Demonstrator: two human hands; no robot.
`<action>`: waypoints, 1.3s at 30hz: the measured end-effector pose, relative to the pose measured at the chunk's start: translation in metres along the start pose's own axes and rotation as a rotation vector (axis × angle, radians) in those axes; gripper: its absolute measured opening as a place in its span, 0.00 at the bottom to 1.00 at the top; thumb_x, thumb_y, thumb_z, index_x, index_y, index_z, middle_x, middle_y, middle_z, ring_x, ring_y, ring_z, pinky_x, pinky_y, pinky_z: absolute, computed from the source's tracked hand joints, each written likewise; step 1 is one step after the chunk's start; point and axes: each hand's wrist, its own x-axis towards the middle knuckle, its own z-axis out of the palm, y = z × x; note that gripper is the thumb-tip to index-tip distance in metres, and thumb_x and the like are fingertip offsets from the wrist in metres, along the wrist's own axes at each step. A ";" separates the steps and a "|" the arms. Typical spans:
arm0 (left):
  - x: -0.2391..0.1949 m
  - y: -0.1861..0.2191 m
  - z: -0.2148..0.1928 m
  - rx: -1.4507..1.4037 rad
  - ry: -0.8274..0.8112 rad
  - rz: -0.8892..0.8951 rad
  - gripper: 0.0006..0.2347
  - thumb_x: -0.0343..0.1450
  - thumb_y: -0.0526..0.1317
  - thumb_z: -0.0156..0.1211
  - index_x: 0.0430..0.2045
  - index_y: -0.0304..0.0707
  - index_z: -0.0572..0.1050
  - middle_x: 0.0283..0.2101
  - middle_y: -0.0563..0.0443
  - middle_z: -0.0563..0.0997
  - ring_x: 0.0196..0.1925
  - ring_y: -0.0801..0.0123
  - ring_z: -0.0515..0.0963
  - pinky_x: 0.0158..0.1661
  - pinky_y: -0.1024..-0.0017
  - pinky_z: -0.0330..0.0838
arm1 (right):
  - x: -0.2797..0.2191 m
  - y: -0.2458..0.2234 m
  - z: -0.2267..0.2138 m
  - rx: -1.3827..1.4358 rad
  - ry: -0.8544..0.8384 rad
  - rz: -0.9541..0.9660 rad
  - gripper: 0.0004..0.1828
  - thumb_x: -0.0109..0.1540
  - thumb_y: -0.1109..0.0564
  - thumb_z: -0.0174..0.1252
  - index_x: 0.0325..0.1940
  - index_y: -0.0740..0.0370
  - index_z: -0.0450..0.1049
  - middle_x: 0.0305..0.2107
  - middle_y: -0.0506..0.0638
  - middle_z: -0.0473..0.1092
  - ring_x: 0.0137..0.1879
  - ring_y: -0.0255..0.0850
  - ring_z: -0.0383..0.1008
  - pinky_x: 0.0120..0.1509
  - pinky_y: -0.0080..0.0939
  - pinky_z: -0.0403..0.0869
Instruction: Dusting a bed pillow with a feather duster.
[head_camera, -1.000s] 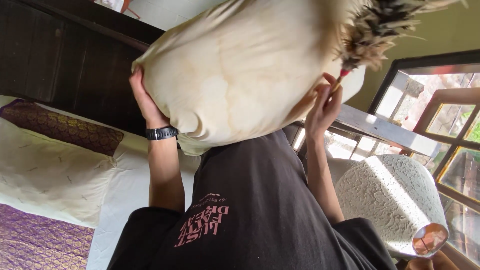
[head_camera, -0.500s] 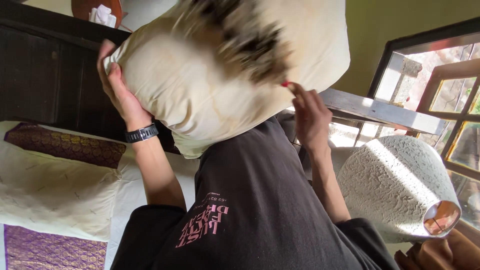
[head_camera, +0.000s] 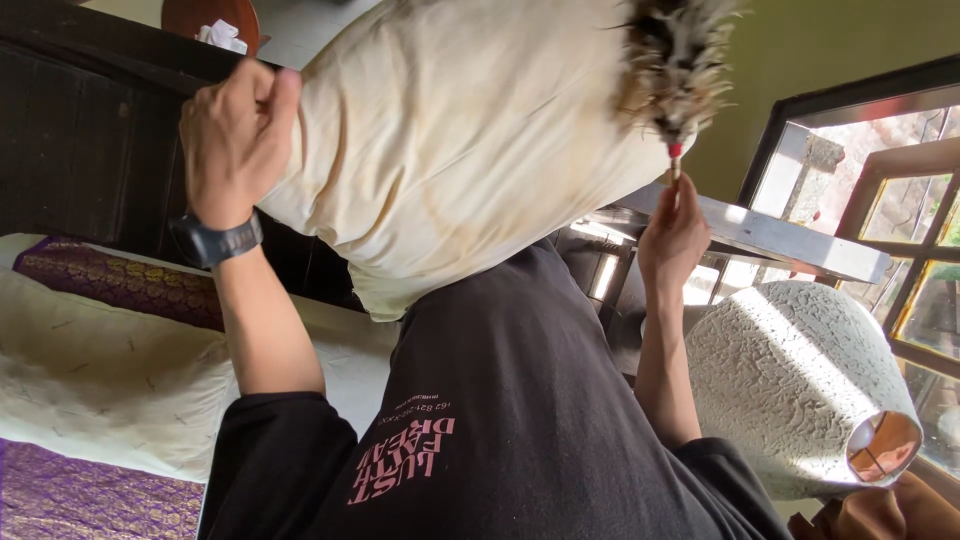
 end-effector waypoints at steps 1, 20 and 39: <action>0.009 0.012 -0.002 0.104 -0.046 -0.048 0.18 0.79 0.49 0.34 0.49 0.34 0.69 0.19 0.51 0.71 0.19 0.57 0.73 0.28 0.57 0.66 | 0.001 -0.007 -0.008 0.114 0.029 0.009 0.15 0.76 0.57 0.44 0.61 0.65 0.73 0.20 0.43 0.67 0.19 0.27 0.55 0.20 0.28 0.54; -0.009 0.015 0.066 -0.355 0.205 -0.247 0.15 0.78 0.37 0.44 0.17 0.47 0.59 0.18 0.60 0.62 0.21 0.72 0.60 0.31 0.66 0.56 | 0.033 -0.021 -0.022 0.071 0.012 -0.294 0.14 0.74 0.67 0.55 0.63 0.66 0.76 0.34 0.53 0.72 0.28 0.35 0.62 0.24 0.30 0.61; -0.011 -0.048 0.099 -0.260 0.214 -0.417 0.12 0.73 0.43 0.47 0.26 0.34 0.73 0.38 0.36 0.81 0.41 0.42 0.74 0.38 0.51 0.62 | 0.032 -0.107 -0.013 0.283 -0.279 -0.453 0.17 0.73 0.66 0.49 0.66 0.59 0.72 0.35 0.49 0.70 0.27 0.33 0.62 0.27 0.29 0.65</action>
